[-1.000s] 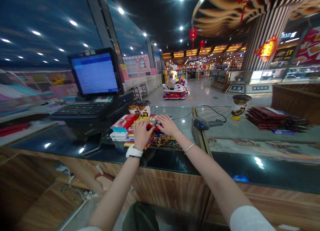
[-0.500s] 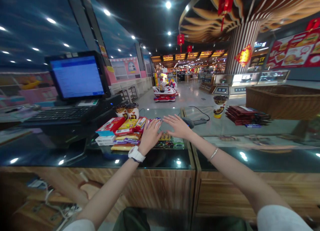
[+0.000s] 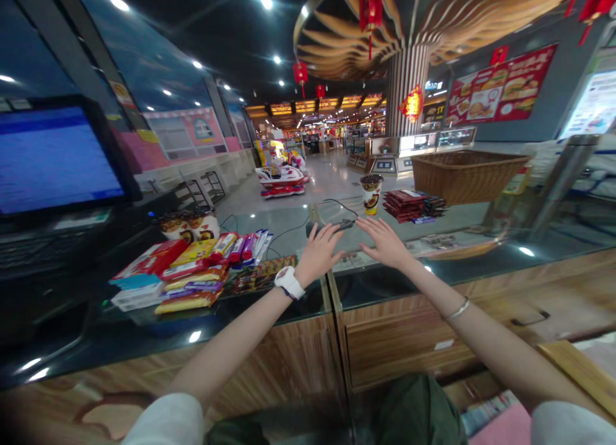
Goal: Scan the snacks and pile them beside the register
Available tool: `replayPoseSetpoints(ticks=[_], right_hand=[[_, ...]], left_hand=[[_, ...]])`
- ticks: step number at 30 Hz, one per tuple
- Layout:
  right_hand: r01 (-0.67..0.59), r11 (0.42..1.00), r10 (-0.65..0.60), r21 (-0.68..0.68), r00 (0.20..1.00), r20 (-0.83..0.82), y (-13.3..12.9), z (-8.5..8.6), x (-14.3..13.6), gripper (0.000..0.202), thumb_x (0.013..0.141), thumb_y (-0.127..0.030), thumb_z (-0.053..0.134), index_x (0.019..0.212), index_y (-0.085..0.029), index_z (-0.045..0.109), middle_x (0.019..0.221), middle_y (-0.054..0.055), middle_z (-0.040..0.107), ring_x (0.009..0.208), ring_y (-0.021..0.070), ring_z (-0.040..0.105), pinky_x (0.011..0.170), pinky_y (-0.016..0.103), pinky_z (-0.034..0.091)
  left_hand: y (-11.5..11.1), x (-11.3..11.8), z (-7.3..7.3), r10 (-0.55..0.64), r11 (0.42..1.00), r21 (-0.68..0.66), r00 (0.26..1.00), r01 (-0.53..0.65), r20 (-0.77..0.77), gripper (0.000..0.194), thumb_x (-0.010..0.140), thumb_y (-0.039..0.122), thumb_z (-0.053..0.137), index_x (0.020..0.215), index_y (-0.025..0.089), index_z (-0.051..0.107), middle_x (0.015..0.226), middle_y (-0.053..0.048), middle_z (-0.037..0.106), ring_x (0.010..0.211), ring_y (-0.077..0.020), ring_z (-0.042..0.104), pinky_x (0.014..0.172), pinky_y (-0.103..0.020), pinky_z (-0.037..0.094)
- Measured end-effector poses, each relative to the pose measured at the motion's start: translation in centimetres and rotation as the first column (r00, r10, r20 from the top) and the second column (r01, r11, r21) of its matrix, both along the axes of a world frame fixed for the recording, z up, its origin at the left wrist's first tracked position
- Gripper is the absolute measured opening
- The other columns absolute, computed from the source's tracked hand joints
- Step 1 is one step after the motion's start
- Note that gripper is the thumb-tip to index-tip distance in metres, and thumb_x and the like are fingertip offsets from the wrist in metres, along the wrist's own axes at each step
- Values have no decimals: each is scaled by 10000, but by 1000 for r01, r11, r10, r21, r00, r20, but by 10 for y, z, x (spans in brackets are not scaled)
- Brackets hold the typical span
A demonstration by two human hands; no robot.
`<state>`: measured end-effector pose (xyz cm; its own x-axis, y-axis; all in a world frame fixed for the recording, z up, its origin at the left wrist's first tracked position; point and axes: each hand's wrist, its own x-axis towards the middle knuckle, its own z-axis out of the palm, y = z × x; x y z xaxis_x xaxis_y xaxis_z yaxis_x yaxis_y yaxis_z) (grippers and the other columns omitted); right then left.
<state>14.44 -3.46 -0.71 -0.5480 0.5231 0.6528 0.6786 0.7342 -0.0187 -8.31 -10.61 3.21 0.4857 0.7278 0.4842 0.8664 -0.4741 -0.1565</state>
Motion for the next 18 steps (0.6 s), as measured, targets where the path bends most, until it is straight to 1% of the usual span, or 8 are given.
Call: replayPoseSetpoints(ticks=[3,6,12,18], right_hand=[[77,997,-77,-6,997,-3,9,-9,29,644,919,-388,501,1525,-227,350,1524,95,459,1413,267,418,1170,528,318],[126,992,-126,-19,992,9,19,-15,52,610,921,-381,488,1495,-193,399,1514,104,472,1412,276,419,1177,526,304],[253,966,-251,-51,967,41,43,-24,91,606,899,-349,500,1470,-160,427,1498,130,489,1402,286,431,1158,526,327],[362,928,-357,-92,932,64,65,-38,127,603,886,-303,498,1454,-112,434,1494,164,484,1389,295,444,1151,514,339]], left_hand=[[16,26,-3,-47,999,-20,999,46,-14,486,936,341,561,1391,193,482,1497,-111,480,1432,-261,375,1238,-516,171],[32,51,-9,-91,995,-39,996,90,-23,459,944,338,543,1371,173,502,1498,-116,481,1430,-265,374,1239,-519,163],[65,102,-24,-145,985,-97,989,144,0,451,956,328,512,1376,166,500,1506,-124,472,1426,-265,386,1237,-532,176],[96,155,-35,-170,967,-181,984,177,54,462,959,339,503,1381,150,490,1543,-127,424,1432,-285,378,1232,-545,195]])
